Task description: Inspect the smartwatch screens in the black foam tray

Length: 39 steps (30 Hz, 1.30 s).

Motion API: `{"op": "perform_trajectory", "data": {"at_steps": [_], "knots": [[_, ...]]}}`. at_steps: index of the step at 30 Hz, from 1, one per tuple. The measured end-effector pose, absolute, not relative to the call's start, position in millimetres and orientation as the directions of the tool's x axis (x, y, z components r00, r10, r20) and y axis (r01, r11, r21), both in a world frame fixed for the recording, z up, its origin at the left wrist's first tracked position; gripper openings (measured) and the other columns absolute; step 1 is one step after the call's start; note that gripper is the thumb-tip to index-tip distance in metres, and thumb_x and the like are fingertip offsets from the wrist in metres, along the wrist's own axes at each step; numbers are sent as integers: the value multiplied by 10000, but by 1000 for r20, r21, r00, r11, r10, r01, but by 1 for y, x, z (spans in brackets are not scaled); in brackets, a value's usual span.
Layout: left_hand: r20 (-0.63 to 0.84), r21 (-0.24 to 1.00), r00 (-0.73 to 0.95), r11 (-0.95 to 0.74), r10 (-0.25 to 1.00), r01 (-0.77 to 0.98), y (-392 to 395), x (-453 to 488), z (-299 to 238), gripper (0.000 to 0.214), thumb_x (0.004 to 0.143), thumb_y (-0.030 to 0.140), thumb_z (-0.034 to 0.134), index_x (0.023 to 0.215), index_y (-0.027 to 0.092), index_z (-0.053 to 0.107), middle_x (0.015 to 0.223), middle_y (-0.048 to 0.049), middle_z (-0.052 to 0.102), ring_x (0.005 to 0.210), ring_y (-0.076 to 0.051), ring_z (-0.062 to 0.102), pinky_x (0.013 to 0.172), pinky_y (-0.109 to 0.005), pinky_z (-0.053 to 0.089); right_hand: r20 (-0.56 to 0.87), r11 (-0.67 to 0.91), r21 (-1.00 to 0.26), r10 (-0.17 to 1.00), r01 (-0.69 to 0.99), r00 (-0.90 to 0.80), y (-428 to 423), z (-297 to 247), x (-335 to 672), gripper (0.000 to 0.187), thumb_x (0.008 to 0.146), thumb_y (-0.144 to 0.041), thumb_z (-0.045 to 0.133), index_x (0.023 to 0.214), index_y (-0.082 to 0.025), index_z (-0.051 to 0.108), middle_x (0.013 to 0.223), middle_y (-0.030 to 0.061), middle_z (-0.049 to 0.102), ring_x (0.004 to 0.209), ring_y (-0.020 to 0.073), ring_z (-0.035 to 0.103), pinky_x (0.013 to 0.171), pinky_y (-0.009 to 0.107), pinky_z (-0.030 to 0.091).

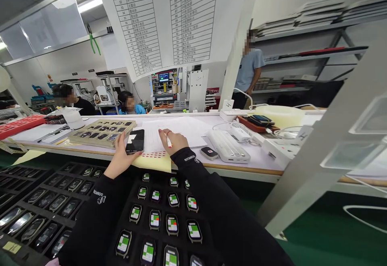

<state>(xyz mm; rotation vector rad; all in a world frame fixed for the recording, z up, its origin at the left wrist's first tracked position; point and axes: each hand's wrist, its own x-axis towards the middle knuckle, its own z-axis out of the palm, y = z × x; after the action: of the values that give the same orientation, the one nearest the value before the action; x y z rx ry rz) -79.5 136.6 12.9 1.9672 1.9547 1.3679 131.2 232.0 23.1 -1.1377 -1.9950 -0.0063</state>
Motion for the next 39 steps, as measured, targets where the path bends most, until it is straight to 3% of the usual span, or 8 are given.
{"op": "perform_trajectory", "data": {"at_steps": [4, 8, 11, 15, 21, 26, 30, 39], "knots": [[490, 711, -327, -153, 808, 686, 107, -64, 17, 684, 888, 458, 519, 1455, 235, 208, 1528, -142, 127, 1440, -286, 163, 1141, -491, 291, 652, 576, -415, 728, 704, -212, 232, 27, 130, 323, 1012, -430, 315, 1049, -219, 557, 620, -5, 627, 638, 225, 638, 552, 270, 392], [540, 726, -292, -261, 790, 637, 71, -49, 6, 568, 914, 466, 477, 1429, 326, 282, 1516, -69, 185, 1382, -233, 316, 1118, -410, 371, 672, 574, -450, 722, 684, -163, 231, 25, 130, 316, 959, -495, 379, 903, -213, 511, 605, -14, 572, 605, 212, 609, 520, 275, 355], [545, 742, -309, -276, 780, 610, 53, -44, -15, 485, 926, 434, 470, 1388, 327, 367, 1483, -61, 259, 1353, -225, 365, 1092, -383, 409, 743, 677, -396, 633, 620, -216, 232, 21, 131, 335, 924, -529, 427, 828, -222, 520, 661, 9, 583, 680, 218, 613, 552, 283, 387], [408, 834, -381, -169, 830, 526, 38, -51, -56, 391, 929, 445, 448, 1290, 305, 496, 1408, -69, 388, 1304, -229, 425, 1066, -397, 432, 795, 758, -352, 551, 549, -252, 238, 16, 130, 283, 895, -427, 415, 973, -205, 571, 816, 70, 643, 802, 257, 615, 671, 337, 458], [152, 951, -395, -25, 906, 307, 21, -77, -118, 422, 909, 532, 433, 1207, 273, 582, 1344, -69, 506, 1277, -237, 465, 1097, -421, 387, 810, 730, -388, 561, 562, -170, 245, 17, 130, 262, 902, -430, 397, 951, -205, 523, 728, 49, 619, 667, 242, 605, 623, 329, 456], [-80, 995, -374, 97, 924, 26, 23, -94, -165, 587, 883, 644, 341, 1179, 221, 620, 1270, -70, 605, 1261, -247, 499, 1146, -436, 321, 827, 737, -383, 543, 558, -150, 239, 20, 131, 319, 938, -457, 364, 957, -209, 564, 825, 79, 665, 785, 277, 630, 746, 377, 475], [-62, 997, -427, 77, 902, 18, 29, -100, -185, 551, 820, 665, 435, 1080, 235, 661, 1186, -70, 654, 1211, -277, 547, 1106, -447, 387, 865, 766, -358, 488, 534, -119, 235, 22, 129, 329, 937, -421, 376, 1037, -182, 578, 966, 119, 662, 918, 303, 613, 807, 415, 479], [-50, 992, -381, 91, 923, 90, 27, -101, -179, 411, 856, 636, 368, 1014, 380, 648, 1179, -22, 651, 1235, -266, 530, 1083, -395, 413, 909, 798, -338, 414, 498, -46, 230, 24, 131, 359, 968, -353, 309, 1144, -164, 558, 1085, 147, 624, 1033, 305, 559, 901, 467, 449]]}}
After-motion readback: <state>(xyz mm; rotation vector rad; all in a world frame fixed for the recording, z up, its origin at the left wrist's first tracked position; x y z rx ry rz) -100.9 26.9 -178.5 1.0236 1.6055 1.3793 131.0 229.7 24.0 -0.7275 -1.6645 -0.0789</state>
